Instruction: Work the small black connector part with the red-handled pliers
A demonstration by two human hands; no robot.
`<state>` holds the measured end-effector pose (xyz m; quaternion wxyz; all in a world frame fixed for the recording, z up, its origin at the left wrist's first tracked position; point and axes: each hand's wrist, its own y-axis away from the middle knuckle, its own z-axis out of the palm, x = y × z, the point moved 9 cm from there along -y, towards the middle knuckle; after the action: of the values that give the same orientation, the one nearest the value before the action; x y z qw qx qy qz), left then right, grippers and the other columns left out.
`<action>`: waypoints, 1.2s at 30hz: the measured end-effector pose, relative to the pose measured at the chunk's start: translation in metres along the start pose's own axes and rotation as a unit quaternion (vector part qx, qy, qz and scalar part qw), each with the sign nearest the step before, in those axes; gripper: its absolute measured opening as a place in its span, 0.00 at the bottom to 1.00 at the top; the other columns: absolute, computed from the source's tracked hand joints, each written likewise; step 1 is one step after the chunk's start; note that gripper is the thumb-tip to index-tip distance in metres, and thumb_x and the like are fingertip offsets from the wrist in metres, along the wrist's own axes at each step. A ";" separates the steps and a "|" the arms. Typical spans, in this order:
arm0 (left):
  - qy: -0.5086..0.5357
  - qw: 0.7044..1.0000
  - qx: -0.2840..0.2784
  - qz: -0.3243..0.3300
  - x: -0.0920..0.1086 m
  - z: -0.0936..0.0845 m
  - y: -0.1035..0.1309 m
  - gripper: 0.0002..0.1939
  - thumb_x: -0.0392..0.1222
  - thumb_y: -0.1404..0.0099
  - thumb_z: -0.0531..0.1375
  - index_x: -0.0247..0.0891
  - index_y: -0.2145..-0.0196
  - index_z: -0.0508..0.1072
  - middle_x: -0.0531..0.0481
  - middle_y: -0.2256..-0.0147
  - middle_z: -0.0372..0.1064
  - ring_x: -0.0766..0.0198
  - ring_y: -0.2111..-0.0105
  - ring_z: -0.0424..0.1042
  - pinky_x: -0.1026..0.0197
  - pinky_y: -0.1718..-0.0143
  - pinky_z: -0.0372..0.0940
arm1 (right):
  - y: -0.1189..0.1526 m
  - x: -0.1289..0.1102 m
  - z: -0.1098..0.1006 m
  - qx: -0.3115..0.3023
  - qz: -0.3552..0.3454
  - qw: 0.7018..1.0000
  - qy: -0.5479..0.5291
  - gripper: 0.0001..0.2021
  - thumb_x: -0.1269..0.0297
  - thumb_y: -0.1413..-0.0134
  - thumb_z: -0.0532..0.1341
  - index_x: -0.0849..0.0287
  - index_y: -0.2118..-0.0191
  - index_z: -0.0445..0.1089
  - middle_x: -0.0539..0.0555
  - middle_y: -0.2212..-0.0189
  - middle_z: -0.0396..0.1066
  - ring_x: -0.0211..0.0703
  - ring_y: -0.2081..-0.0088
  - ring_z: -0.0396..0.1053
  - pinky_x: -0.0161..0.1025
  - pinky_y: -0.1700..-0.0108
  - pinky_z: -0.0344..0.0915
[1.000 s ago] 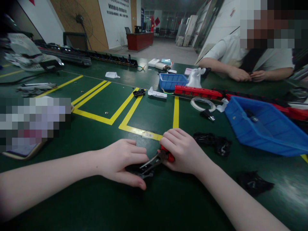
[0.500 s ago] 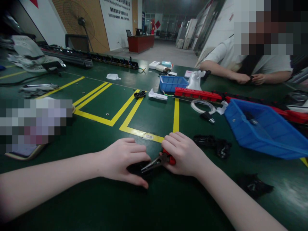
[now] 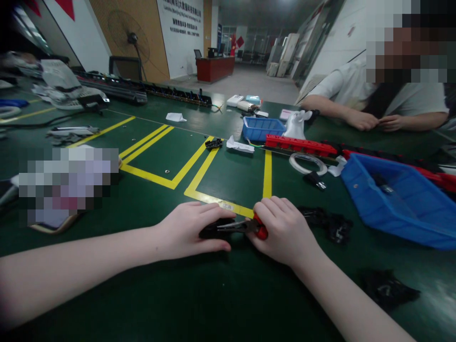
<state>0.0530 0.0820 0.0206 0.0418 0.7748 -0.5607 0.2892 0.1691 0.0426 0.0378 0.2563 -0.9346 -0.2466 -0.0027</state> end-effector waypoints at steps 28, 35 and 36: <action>0.045 0.998 -0.029 -0.034 0.000 0.002 0.001 0.34 0.47 0.34 0.62 0.42 0.34 0.56 0.44 0.48 0.74 0.55 0.58 0.78 0.53 0.58 0.73 | 0.002 0.007 0.001 -0.005 0.044 0.999 0.008 0.05 0.63 0.47 0.59 0.58 0.70 0.63 0.55 0.73 0.66 0.45 0.70 0.61 0.42 0.67 0.56; 0.019 0.998 -0.042 -0.032 0.001 0.007 0.000 0.38 0.45 0.36 0.62 0.44 0.33 0.51 0.45 0.51 0.75 0.53 0.59 0.78 0.51 0.58 0.72 | 0.005 0.010 0.003 -0.005 0.083 0.996 -0.027 0.03 0.65 0.49 0.58 0.57 0.70 0.63 0.54 0.74 0.64 0.46 0.69 0.58 0.42 0.66 0.52; 0.011 0.999 -0.039 -0.030 0.002 0.008 0.001 0.38 0.44 0.37 0.62 0.44 0.33 0.51 0.44 0.51 0.75 0.52 0.59 0.78 0.52 0.58 0.71 | 0.006 0.011 0.005 -0.009 0.093 0.995 -0.023 0.04 0.64 0.49 0.58 0.57 0.70 0.63 0.54 0.73 0.64 0.46 0.69 0.58 0.42 0.66 0.52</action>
<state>0.0560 0.0768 0.0151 0.0871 0.7856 -0.5477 0.2744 0.1809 0.0455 0.0322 0.2410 -0.9557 -0.1644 0.0406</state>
